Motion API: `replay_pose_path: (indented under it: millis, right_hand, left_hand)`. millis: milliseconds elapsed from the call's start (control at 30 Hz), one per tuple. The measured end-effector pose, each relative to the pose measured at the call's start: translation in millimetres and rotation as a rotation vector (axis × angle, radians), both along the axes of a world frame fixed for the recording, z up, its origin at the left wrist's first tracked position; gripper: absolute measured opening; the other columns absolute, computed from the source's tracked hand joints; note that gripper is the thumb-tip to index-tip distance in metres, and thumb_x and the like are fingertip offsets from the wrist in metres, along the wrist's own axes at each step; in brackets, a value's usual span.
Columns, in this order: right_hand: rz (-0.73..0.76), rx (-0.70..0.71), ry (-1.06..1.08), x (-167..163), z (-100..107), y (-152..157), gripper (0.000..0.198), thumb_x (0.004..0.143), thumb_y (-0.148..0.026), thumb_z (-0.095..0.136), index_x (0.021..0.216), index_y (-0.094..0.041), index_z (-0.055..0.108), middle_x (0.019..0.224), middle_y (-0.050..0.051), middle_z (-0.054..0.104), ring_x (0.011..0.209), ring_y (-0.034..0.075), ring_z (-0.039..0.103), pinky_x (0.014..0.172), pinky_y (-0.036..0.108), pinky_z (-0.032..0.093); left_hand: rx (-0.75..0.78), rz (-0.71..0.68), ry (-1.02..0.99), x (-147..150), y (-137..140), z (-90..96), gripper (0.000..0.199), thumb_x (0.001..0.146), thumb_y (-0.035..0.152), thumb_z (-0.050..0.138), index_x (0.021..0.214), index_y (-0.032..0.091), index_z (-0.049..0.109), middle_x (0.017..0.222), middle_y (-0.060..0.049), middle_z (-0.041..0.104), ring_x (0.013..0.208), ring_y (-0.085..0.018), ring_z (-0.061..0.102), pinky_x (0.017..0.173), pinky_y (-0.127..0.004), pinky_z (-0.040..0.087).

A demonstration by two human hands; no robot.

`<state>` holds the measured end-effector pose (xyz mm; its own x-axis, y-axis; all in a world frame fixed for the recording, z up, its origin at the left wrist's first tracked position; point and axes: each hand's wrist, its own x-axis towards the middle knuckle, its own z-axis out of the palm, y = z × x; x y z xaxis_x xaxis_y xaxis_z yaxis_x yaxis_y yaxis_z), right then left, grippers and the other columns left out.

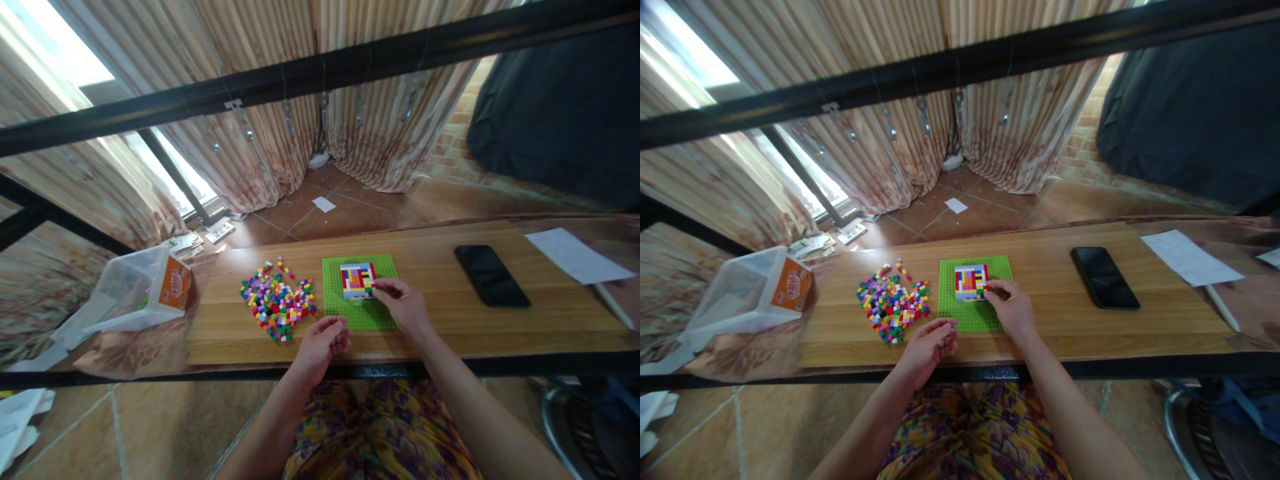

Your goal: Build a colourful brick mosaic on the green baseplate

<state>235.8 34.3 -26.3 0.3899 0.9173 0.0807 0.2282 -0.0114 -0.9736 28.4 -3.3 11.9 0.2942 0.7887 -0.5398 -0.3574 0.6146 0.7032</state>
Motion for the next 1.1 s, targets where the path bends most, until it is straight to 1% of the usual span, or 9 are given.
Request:
replay_pose_path:
  millis: [200,433,633,733,800,900,967,1033,1100]
  right_hand:
    - [0.009,-0.077,0.076,3.7,4.9,7.7,0.043,0.058,-0.051,0.08,0.084,-0.018,0.072,0.08,0.005,0.072,0.068,0.016,0.061,0.07,0.034,0.051]
    - [0.055,-0.108,0.055,8.2,6.1,10.0,0.044,0.056,-0.051,0.079,0.083,-0.019,0.069,0.078,0.004,0.07,0.067,0.016,0.061,0.07,0.034,0.05]
    - [0.071,-0.102,0.025,9.0,7.2,11.2,0.045,0.056,-0.053,0.08,0.083,-0.019,0.067,0.077,0.005,0.071,0.068,0.017,0.062,0.07,0.034,0.051]
    - [0.065,-0.1,0.046,10.1,4.3,9.5,0.049,0.057,-0.053,0.08,0.089,-0.017,0.068,0.081,0.007,0.073,0.072,0.019,0.065,0.074,0.037,0.053]
    - [0.019,-0.072,0.019,8.5,4.0,4.2,0.051,0.06,-0.053,0.079,0.095,-0.016,0.068,0.086,0.009,0.073,0.076,0.02,0.066,0.076,0.038,0.054]
    - [-0.047,0.018,-0.131,-3.5,10.9,-12.7,0.042,0.073,-0.051,0.071,0.097,-0.017,0.069,0.093,0.01,0.072,0.08,0.021,0.065,0.077,0.039,0.053]
    - [0.01,0.091,-0.248,-19.2,19.6,-28.2,0.031,0.083,-0.046,0.063,0.095,-0.019,0.07,0.096,0.01,0.072,0.086,0.021,0.065,0.082,0.039,0.052]
    - [0.171,0.139,-0.333,-39.1,28.3,-43.3,0.021,0.088,-0.039,0.059,0.094,-0.023,0.071,0.098,0.008,0.071,0.092,0.021,0.064,0.086,0.039,0.05]
    - [0.353,0.163,-0.408,-58.6,33.5,-54.7,0.018,0.091,-0.032,0.055,0.09,-0.026,0.071,0.095,0.005,0.071,0.092,0.021,0.064,0.085,0.037,0.049]
  left_hand:
    - [-0.01,-0.001,-0.002,0.7,0.7,-2.9,0.033,0.069,0.03,0.083,0.092,0.011,0.068,0.071,-0.004,0.07,0.055,-0.009,0.061,0.057,-0.021,0.048]
    - [0.0,-0.027,-0.003,0.4,0.3,-4.0,0.034,0.069,0.032,0.083,0.092,0.012,0.068,0.072,-0.004,0.071,0.055,-0.009,0.061,0.058,-0.021,0.048]
    - [-0.003,-0.012,-0.008,1.8,-0.5,-3.0,0.03,0.073,0.032,0.081,0.092,0.012,0.069,0.072,-0.004,0.07,0.057,-0.008,0.061,0.06,-0.02,0.049]
    - [-0.005,0.007,-0.066,-0.1,-0.6,-2.4,0.027,0.08,0.032,0.076,0.095,0.011,0.068,0.078,-0.006,0.071,0.064,-0.01,0.065,0.065,-0.022,0.051]
    - [-0.019,0.018,-0.141,-2.8,-0.1,-1.5,0.026,0.086,0.033,0.069,0.099,0.011,0.068,0.087,-0.009,0.073,0.074,-0.014,0.068,0.072,-0.024,0.052]
    - [-0.07,0.041,-0.255,-6.6,1.5,0.2,0.03,0.096,0.038,0.054,0.103,0.011,0.066,0.103,-0.014,0.072,0.091,-0.018,0.07,0.084,-0.029,0.052]
    - [-0.096,0.044,-0.303,-7.9,2.9,0.5,0.037,0.1,0.041,0.044,0.104,0.011,0.065,0.107,-0.015,0.071,0.095,-0.019,0.069,0.087,-0.031,0.051]
    - [-0.105,0.043,-0.34,-8.1,3.9,-0.5,0.043,0.101,0.044,0.038,0.104,0.011,0.065,0.103,-0.014,0.071,0.09,-0.018,0.069,0.084,-0.03,0.051]
    - [-0.1,0.053,-0.369,-7.8,4.2,-2.3,0.046,0.102,0.046,0.035,0.103,0.011,0.065,0.092,-0.011,0.071,0.079,-0.015,0.067,0.077,-0.027,0.051]
